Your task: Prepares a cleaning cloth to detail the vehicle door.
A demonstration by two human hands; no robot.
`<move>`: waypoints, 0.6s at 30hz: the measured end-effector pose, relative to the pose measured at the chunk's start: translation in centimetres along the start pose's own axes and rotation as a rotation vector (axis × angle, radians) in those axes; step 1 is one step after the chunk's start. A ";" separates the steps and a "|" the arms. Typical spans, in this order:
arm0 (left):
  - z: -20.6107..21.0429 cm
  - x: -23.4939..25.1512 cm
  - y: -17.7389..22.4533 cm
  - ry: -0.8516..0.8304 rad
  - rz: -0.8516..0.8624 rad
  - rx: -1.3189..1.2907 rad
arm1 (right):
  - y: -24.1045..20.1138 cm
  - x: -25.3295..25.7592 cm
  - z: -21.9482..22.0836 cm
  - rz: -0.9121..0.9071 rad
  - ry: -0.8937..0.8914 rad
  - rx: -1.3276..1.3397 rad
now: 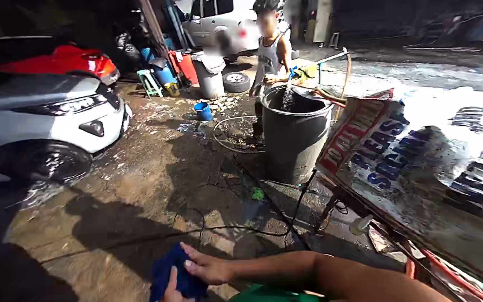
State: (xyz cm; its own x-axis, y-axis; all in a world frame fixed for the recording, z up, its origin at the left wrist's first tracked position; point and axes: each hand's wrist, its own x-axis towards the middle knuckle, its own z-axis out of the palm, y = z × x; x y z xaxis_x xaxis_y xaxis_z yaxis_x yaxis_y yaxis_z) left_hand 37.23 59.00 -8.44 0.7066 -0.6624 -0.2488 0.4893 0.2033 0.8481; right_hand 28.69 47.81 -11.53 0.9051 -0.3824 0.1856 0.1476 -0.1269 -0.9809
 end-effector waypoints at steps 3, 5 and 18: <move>-4.1 -5.0 2.2 0.272 0.169 0.005 | -0.4 1.6 10.1 -0.089 -0.117 0.034; -8.3 -7.7 2.8 0.368 0.244 -0.022 | -0.3 1.8 15.2 0.001 -0.224 0.157; -23.8 -20.6 7.3 0.868 0.446 -0.561 | -0.7 4.6 36.0 0.074 -0.826 -0.091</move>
State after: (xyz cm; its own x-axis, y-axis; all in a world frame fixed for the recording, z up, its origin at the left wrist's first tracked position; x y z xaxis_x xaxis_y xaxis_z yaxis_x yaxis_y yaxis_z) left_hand 38.38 91.34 -8.29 0.8854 0.2325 -0.4025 0.1098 0.7369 0.6670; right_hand 47.08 79.11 -12.05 0.9175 0.3974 -0.0168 0.0752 -0.2148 -0.9737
